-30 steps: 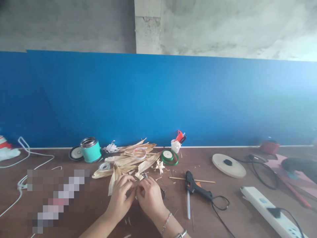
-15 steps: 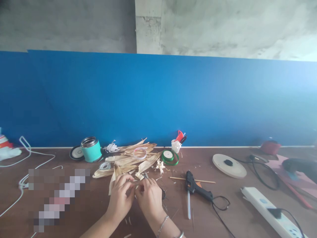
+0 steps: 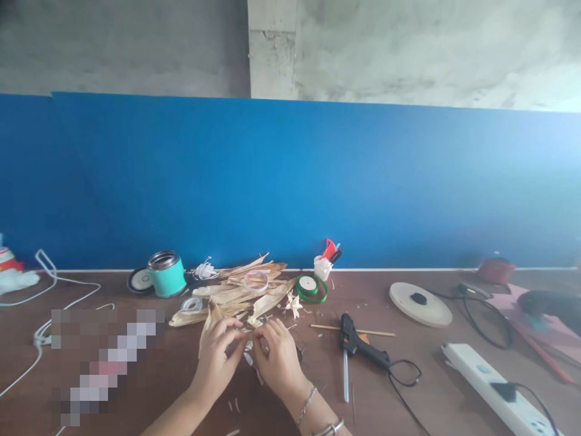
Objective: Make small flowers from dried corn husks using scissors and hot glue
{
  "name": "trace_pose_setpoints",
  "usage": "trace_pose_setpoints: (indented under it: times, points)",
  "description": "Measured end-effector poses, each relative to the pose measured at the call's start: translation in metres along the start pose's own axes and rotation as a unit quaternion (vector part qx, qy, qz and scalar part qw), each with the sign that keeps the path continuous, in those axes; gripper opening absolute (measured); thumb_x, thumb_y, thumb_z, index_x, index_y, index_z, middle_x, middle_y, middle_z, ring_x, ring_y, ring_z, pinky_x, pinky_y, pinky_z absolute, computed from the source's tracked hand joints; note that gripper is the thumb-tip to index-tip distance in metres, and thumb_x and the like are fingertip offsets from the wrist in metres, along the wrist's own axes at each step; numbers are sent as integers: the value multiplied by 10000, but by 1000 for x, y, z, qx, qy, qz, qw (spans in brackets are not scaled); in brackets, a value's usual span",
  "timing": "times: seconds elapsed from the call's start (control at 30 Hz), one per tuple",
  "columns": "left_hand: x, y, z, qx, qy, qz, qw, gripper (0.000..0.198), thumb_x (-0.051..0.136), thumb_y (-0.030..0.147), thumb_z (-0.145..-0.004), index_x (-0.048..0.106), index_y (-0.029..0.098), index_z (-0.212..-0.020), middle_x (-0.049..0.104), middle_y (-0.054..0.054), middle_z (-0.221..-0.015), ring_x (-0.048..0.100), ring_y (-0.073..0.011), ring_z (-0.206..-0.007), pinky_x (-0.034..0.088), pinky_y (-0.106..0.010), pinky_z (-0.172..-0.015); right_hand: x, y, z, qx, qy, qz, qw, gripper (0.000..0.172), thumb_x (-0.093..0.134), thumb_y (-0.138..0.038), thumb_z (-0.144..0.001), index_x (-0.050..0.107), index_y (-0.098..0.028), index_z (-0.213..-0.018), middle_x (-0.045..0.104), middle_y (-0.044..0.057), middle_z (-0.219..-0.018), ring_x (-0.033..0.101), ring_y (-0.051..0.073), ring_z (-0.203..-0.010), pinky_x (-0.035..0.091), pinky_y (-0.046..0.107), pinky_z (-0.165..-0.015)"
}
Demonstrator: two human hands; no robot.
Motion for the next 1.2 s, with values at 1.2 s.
trace_pose_setpoints:
  times: [1.2]
  points:
    - [5,0,0,-214,-144,456,852,128,670,341,-731,694,215,-739,615,-35,-950,588,-218,-916,498,-321,-760,24,7,9,314,-170,-482,800,429,615,-593,-718,527,-174,-694,458,-56,-547,290,48,-399,210,183,-384]
Point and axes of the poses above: each hand's wrist, its own z-axis away from the middle knuckle, its own x-axis out of the palm, y = z × x, the point moved 4 cm from there along -z, towards the middle knuckle
